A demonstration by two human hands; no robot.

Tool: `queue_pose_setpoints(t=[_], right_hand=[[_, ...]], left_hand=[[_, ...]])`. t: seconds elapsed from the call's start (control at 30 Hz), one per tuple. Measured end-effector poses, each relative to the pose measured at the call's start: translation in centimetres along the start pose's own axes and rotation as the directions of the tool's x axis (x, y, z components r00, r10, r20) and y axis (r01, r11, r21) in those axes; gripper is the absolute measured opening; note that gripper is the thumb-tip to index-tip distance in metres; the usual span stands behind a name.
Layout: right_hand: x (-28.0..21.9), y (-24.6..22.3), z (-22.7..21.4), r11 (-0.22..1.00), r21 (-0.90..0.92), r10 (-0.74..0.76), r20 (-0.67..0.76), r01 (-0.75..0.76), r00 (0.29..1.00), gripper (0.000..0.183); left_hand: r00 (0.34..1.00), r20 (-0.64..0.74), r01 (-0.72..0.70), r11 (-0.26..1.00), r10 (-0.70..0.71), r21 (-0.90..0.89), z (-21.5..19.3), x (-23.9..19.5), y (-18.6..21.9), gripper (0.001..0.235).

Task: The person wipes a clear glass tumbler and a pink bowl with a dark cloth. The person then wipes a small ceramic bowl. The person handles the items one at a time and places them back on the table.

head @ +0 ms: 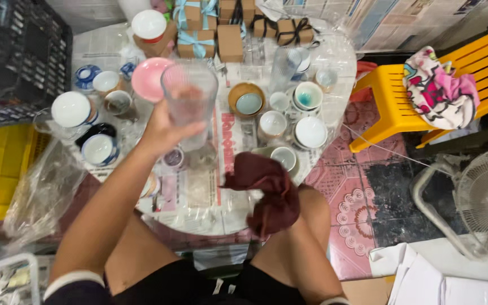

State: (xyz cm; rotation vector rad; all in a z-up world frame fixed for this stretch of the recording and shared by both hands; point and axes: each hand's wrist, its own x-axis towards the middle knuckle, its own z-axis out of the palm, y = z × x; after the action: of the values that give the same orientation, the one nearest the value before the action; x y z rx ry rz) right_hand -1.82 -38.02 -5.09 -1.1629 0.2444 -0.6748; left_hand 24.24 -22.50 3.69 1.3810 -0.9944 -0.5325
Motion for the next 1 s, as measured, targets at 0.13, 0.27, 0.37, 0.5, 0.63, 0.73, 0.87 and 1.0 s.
queue_pose_setpoints(t=[0.13, 0.27, 0.37, 0.5, 0.63, 0.73, 0.87, 1.0], right_hand=[[-0.4, -0.8, -0.8, 0.995, -0.066, -0.061, 0.197, 0.075, 0.979, 0.042], [-3.4, -0.2, 1.4, 0.983, -0.171, -0.01, 0.304, 0.065, 0.953, 0.047], [-6.0, 2.5, 4.2, 0.957, -0.013, 0.274, -0.278, -0.288, 0.921, 0.052], [-8.2, 5.2, 4.4, 0.979, -0.124, 0.135, -0.19, -0.16, 0.972, 0.053], [-6.6, 5.7, 3.4, 0.976, -0.154, 0.131, -0.157, -0.155, 0.979, 0.055], [-6.0, 5.3, 2.8, 0.973, -0.164, 0.138, -0.152, -0.162, 0.979, 0.057], [-6.5, 5.2, 2.5, 0.967, -0.168, 0.16, -0.177, -0.19, 0.971, 0.06], [-7.2, 5.1, 2.8, 0.965, -0.164, 0.172, -0.186, -0.203, 0.967, 0.062]], left_hand=[[0.993, -0.079, -0.057, 0.934, 0.09, 0.351, 1.4, 9.3, -4.7, 0.083], [0.961, -0.171, -0.13, 0.905, 0.215, 0.404, 3.6, 16.5, -10.1, 0.076], [0.928, -0.258, -0.12, 0.873, 0.268, 0.473, 5.1, 21.1, -13.7, 0.076], [0.927, -0.37, 0.1, 0.908, 0.064, 0.406, 7.4, 23.6, -18.0, 0.085], [0.92, -0.379, 0.25, 0.897, -0.103, 0.364, 9.0, 26.1, -20.4, 0.086], [0.943, -0.329, 0.177, 0.917, -0.053, 0.358, 9.9, 27.8, -22.5, 0.088], [0.947, -0.314, 0.198, 0.896, -0.071, 0.397, 10.7, 29.2, -25.7, 0.088], [0.949, -0.311, 0.172, 0.902, -0.045, 0.396, 11.4, 29.3, -27.7, 0.086]])
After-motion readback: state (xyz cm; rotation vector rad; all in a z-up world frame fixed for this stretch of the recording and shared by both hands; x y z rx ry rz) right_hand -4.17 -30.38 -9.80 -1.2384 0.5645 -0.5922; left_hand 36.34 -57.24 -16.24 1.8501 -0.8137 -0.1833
